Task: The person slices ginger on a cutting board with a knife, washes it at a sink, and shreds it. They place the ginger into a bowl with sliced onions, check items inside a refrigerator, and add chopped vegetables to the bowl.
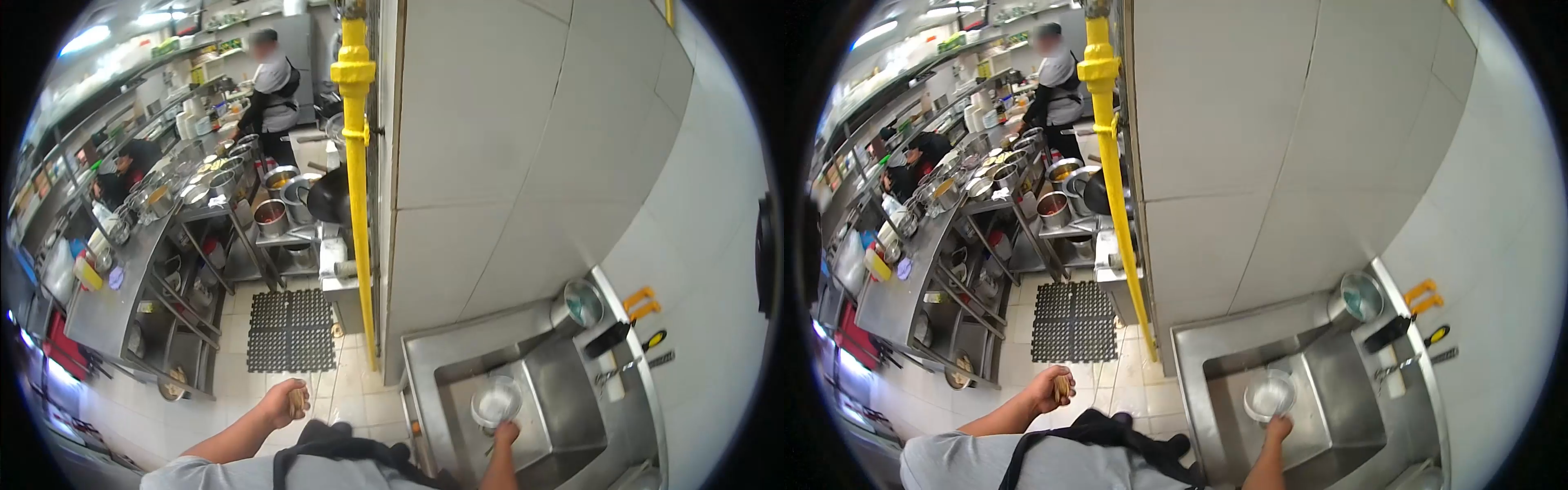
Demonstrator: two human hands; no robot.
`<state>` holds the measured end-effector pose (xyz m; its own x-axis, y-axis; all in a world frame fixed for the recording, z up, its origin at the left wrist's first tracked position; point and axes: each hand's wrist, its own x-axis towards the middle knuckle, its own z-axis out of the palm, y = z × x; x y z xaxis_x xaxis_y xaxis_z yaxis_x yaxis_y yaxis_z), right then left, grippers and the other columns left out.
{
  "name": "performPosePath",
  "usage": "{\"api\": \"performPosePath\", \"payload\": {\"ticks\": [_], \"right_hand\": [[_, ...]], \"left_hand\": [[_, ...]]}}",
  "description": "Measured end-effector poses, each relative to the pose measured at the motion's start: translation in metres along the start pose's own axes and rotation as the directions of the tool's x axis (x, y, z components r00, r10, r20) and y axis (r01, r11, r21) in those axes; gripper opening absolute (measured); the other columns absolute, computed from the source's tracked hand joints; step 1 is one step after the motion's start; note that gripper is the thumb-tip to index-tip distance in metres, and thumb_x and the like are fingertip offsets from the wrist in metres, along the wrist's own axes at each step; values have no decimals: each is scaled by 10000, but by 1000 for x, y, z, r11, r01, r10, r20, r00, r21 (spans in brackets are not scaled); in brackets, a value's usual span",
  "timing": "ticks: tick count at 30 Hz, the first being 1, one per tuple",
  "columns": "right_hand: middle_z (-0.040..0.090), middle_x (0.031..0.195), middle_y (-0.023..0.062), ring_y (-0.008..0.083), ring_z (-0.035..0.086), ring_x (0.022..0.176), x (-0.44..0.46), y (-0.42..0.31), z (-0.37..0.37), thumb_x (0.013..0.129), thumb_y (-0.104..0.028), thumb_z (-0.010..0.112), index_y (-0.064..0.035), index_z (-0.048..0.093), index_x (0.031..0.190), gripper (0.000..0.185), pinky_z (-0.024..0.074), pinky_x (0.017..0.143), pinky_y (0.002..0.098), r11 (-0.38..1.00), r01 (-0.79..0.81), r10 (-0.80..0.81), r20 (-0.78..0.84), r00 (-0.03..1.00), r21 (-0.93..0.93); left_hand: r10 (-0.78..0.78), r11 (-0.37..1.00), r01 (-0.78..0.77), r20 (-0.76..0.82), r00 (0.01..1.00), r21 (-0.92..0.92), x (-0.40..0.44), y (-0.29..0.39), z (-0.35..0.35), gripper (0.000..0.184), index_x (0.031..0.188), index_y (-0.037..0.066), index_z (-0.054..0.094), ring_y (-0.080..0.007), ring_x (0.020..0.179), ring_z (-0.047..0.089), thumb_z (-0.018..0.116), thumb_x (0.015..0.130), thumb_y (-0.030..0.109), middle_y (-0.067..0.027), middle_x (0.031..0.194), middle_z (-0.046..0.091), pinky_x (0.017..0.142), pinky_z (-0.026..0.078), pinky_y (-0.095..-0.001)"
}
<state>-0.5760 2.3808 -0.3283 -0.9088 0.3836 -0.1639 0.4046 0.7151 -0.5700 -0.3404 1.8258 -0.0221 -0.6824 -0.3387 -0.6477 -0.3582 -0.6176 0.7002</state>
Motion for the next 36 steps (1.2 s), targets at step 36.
{"api": "performPosePath", "payload": {"ticks": [36], "right_hand": [[689,1068,154,197,667,907,120,-119,-263,883,-23,591,0,636,1096,218,547,753,260,138,-160,-9,162,987,978]], "left_hand": [[-536,826,274,538,651,492,142,-296,631,170,861,121,630,-175,702,647,577,929,268,-51,828,656,579,515,-329]]}}
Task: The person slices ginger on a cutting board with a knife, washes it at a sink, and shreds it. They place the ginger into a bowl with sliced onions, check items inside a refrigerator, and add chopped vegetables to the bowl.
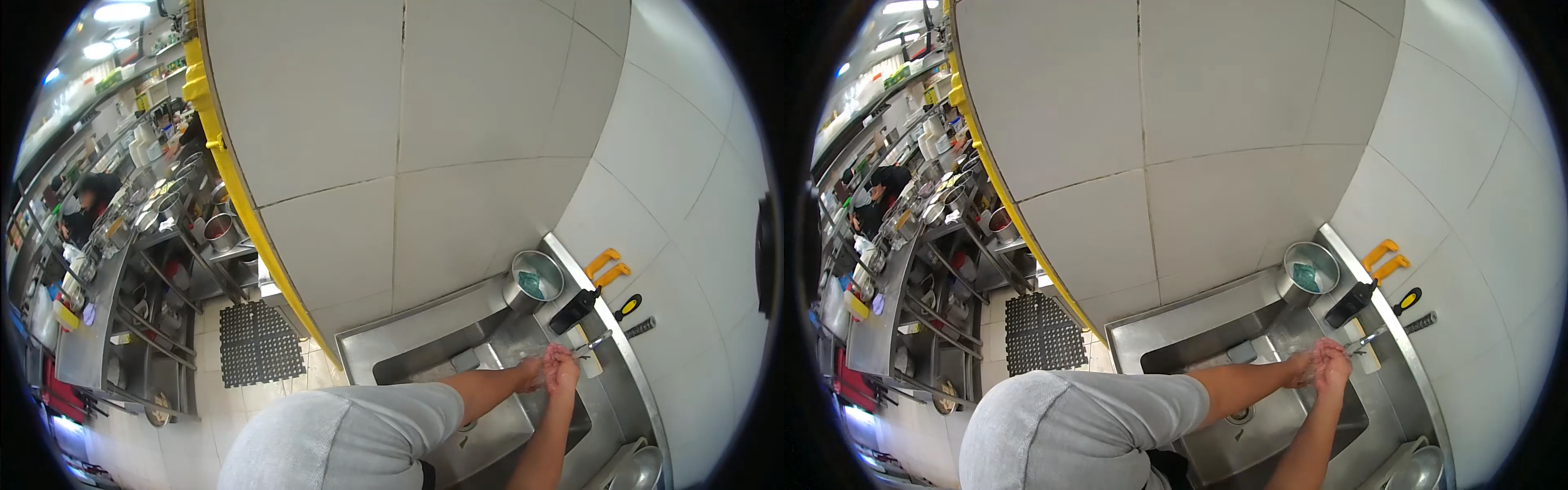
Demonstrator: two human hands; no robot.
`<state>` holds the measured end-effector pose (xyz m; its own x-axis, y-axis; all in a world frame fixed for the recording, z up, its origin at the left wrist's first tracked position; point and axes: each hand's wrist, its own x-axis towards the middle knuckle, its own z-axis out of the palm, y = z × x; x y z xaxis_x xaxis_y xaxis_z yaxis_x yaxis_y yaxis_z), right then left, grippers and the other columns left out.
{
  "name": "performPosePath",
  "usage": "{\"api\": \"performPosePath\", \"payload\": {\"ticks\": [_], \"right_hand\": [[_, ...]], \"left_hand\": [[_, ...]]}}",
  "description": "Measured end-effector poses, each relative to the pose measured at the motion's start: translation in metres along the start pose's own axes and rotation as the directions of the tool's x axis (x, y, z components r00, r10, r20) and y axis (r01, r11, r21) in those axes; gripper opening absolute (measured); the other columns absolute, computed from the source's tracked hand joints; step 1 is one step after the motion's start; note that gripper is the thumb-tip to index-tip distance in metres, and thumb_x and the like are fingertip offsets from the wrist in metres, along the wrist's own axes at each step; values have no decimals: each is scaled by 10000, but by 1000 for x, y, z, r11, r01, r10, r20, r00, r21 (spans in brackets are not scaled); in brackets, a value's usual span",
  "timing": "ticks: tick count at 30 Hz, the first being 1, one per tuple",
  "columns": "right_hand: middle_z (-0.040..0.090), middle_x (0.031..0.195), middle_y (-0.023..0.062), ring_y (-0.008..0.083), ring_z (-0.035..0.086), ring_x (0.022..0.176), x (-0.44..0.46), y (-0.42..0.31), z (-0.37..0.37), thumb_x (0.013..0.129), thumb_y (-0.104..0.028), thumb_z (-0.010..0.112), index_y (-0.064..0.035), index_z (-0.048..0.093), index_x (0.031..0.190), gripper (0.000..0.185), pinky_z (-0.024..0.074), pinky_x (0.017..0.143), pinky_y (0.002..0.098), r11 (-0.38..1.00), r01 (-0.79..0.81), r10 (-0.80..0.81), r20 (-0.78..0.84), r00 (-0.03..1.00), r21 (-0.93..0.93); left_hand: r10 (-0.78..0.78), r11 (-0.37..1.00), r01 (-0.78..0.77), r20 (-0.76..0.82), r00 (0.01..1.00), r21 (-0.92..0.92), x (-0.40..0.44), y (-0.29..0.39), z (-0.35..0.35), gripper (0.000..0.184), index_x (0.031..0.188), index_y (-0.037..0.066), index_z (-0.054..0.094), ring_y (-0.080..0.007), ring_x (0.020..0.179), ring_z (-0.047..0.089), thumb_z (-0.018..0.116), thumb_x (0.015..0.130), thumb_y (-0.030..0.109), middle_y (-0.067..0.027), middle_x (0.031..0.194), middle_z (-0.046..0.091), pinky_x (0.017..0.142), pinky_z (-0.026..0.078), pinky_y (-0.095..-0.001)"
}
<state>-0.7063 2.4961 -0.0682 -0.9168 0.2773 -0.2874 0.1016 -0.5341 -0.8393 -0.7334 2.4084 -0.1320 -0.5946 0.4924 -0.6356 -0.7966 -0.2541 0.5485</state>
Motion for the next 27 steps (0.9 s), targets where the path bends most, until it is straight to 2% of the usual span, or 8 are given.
{"api": "performPosePath", "payload": {"ticks": [2,4,7,10,14,20,23,27], "right_hand": [[695,1062,164,207,671,898,13,6,-5,882,-20,593,6,661,1062,194,550,766,279,982,117,-132,-95,987,-146],[694,993,121,237,664,910,32,25,-29,885,-43,643,38,665,957,111,550,795,323,486,414,-531,116,839,-770],[698,1051,199,288,688,903,33,59,-22,954,-136,597,28,707,993,201,538,819,385,383,557,-709,152,689,-737],[717,1006,153,294,676,919,4,34,-4,984,-251,571,44,672,1085,328,531,840,374,605,241,-429,-56,901,-759],[674,1166,219,300,663,1041,-11,39,9,1001,-240,545,30,613,1254,376,504,924,388,702,-62,-211,-290,933,-710],[653,1162,159,244,650,1029,-4,60,-10,970,-146,533,7,593,1312,379,521,871,350,923,108,-145,-75,987,-368],[676,1078,131,199,664,891,-6,40,-9,936,-64,558,8,622,1249,327,533,721,307,875,163,-255,-148,955,-457],[684,988,127,157,632,691,-4,21,-10,913,-13,570,15,619,1195,288,471,510,269,804,232,-348,-118,930,-548]], "left_hand": [[-20,974,27,34,999,-225,-4,8,13,228,877,129,642,-180,728,652,519,960,303,-56,856,676,630,531,-355],[160,918,-29,302,940,-395,-5,16,16,210,936,156,640,-192,846,649,483,968,291,-59,919,677,732,528,-386],[103,882,22,238,966,-470,13,26,20,246,906,151,638,-200,817,642,475,979,320,-63,901,675,729,526,-404],[97,958,-33,216,971,-283,28,12,19,313,890,102,644,-257,788,640,439,1002,310,-82,894,678,772,533,-455],[5,982,21,134,991,-186,46,4,5,337,889,82,638,-256,781,635,468,999,351,-94,894,670,758,532,-477],[-41,993,42,12,999,-108,19,17,1,311,954,90,665,-224,729,618,573,971,387,-78,861,649,677,538,-437],[-132,969,78,-223,966,-235,-10,28,7,298,946,102,652,-183,658,591,615,955,397,-57,838,636,607,524,-373],[-104,982,63,-236,966,-176,14,12,-5,370,991,102,653,-114,608,590,601,959,468,-32,796,657,537,486,-282]]}}
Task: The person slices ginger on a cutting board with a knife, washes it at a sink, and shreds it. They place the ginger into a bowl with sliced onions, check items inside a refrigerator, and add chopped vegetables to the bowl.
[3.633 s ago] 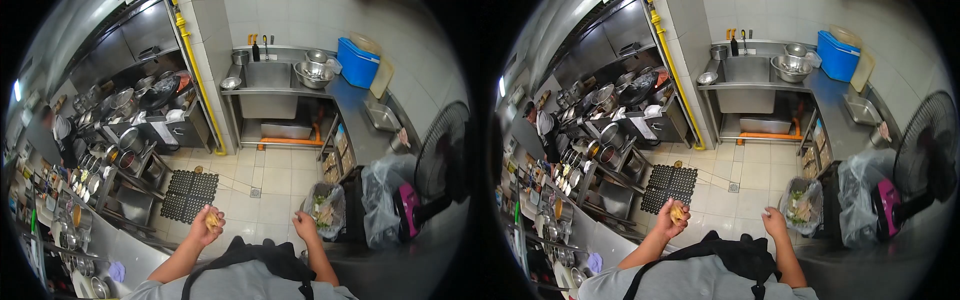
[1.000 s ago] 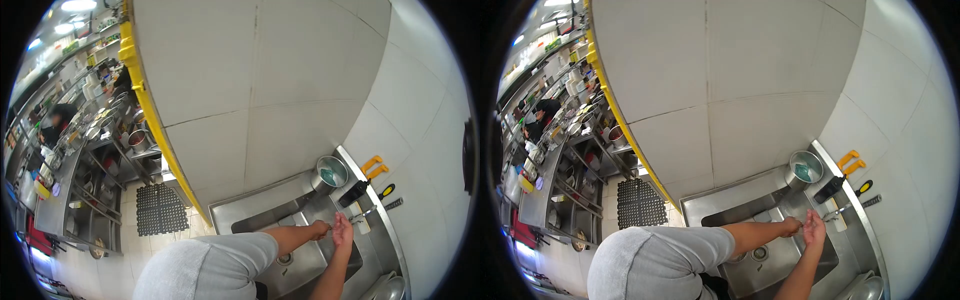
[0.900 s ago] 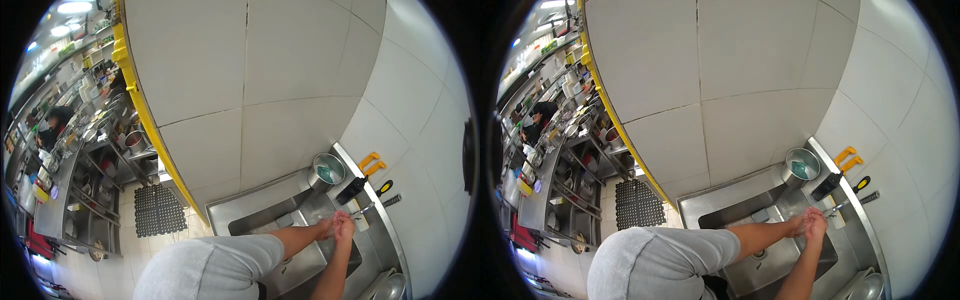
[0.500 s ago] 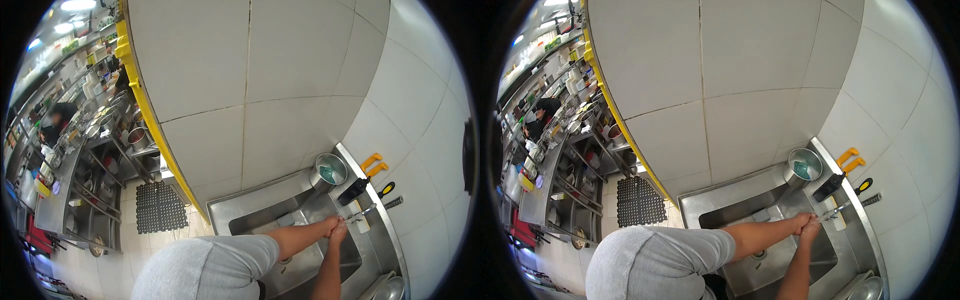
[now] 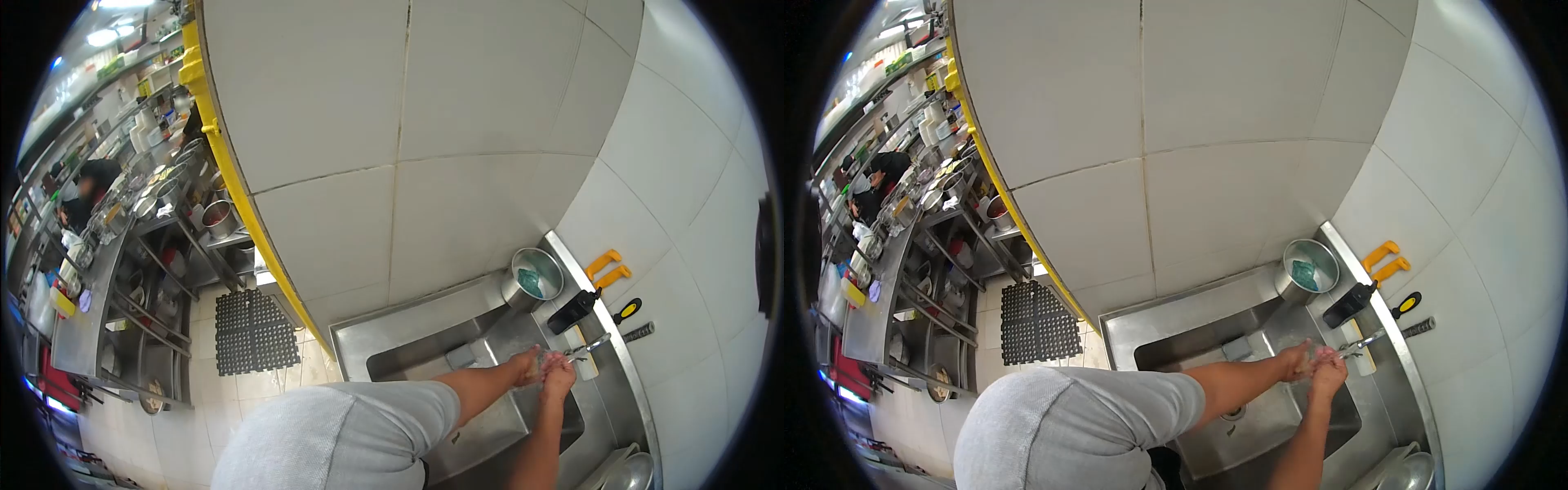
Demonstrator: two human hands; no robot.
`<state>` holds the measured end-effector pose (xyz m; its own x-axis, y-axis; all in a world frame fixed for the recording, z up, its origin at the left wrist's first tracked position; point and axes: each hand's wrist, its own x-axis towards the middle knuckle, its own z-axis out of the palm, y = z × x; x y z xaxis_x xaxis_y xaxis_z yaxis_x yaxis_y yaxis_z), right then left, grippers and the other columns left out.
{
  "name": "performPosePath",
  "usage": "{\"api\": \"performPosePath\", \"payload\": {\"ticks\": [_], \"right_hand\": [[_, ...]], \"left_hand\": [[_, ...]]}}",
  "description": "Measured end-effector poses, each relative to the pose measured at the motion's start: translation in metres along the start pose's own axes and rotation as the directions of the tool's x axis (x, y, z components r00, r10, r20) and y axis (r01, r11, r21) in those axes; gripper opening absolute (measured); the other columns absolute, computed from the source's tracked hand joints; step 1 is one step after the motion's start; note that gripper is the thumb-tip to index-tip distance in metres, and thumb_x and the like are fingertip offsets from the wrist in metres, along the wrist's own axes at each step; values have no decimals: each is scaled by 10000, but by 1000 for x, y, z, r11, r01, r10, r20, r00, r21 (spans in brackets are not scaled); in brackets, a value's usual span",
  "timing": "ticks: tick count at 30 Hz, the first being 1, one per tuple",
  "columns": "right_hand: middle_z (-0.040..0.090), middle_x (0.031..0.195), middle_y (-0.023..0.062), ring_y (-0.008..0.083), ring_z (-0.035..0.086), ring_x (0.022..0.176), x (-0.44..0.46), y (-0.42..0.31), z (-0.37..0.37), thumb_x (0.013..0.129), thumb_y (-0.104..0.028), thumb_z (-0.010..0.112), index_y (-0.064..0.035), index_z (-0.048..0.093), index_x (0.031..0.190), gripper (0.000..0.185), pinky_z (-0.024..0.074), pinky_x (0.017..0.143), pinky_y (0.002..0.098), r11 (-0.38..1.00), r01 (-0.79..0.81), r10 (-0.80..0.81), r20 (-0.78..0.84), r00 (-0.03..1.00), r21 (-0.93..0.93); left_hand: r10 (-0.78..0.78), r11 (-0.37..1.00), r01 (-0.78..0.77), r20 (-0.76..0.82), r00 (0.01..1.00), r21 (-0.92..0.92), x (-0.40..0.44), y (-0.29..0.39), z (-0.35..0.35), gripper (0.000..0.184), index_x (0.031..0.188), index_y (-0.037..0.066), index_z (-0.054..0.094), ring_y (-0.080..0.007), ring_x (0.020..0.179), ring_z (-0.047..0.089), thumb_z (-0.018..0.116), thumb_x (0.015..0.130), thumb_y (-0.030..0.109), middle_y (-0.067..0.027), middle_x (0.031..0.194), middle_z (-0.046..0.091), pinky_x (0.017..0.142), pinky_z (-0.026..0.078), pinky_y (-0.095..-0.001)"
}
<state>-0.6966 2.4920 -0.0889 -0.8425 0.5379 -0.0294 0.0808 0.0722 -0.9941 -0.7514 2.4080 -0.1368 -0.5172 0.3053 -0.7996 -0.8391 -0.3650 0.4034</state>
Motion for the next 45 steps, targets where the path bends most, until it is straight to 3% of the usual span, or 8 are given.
{"api": "performPosePath", "payload": {"ticks": [2,15,24,30,36,38,41,45], "right_hand": [[673,944,135,152,587,568,-21,-44,3,917,-4,560,2,610,1146,235,389,392,261,931,-283,253,154,955,229],[486,733,40,146,451,486,15,-7,7,758,76,519,-78,510,872,192,326,352,279,836,-364,365,80,928,411],[654,943,87,157,625,757,6,15,-1,905,-48,645,14,603,1134,241,523,656,285,971,146,-142,37,989,-187],[681,1025,120,200,672,866,-8,-44,-7,922,43,592,12,624,1157,239,571,723,298,832,-330,311,117,943,446],[687,1029,152,253,683,925,3,-59,-20,940,-19,573,-10,626,1159,226,569,811,331,922,-272,163,363,918,275],[687,1064,182,323,685,970,31,-44,-37,916,-27,566,1,626,1147,239,558,861,397,529,520,-397,346,850,-670],[670,1140,219,381,651,1069,38,-29,-54,877,-7,557,15,605,1186,314,529,915,450,211,287,-226,239,944,-935],[458,1462,261,404,563,1234,39,-4,-55,861,-52,586,48,507,1329,486,476,1019,441,84,188,218,202,955,-979]], "left_hand": [[46,996,8,586,809,-89,13,-5,-6,380,1037,116,649,-88,618,587,577,980,485,-4,776,654,526,471,-276],[18,988,-82,433,901,129,1,15,-13,300,929,165,639,-112,604,566,608,942,463,-10,825,624,490,457,-256],[7,997,17,321,947,-70,-26,19,12,319,982,119,625,-177,690,643,553,990,429,-59,866,654,592,555,-331],[211,974,-221,172,962,45,-34,12,13,272,912,128,656,-143,653,642,574,989,375,-18,794,672,592,538,-324],[18,996,29,495,869,-86,-20,11,4,167,1040,115,641,-191,771,673,577,1002,265,-50,907,678,719,590,-365],[-161,987,146,605,780,74,-22,18,-8,125,1007,109,618,-183,744,663,562,1011,221,-18,888,670,729,595,-358],[-154,894,-189,674,723,407,-41,18,-47,168,896,97,594,-151,749,639,574,984,239,-34,839,645,642,543,-334],[-184,948,7,529,828,320,-47,27,-70,202,864,84,566,-155,661,618,663,933,247,-34,748,605,574,521,-333]]}}
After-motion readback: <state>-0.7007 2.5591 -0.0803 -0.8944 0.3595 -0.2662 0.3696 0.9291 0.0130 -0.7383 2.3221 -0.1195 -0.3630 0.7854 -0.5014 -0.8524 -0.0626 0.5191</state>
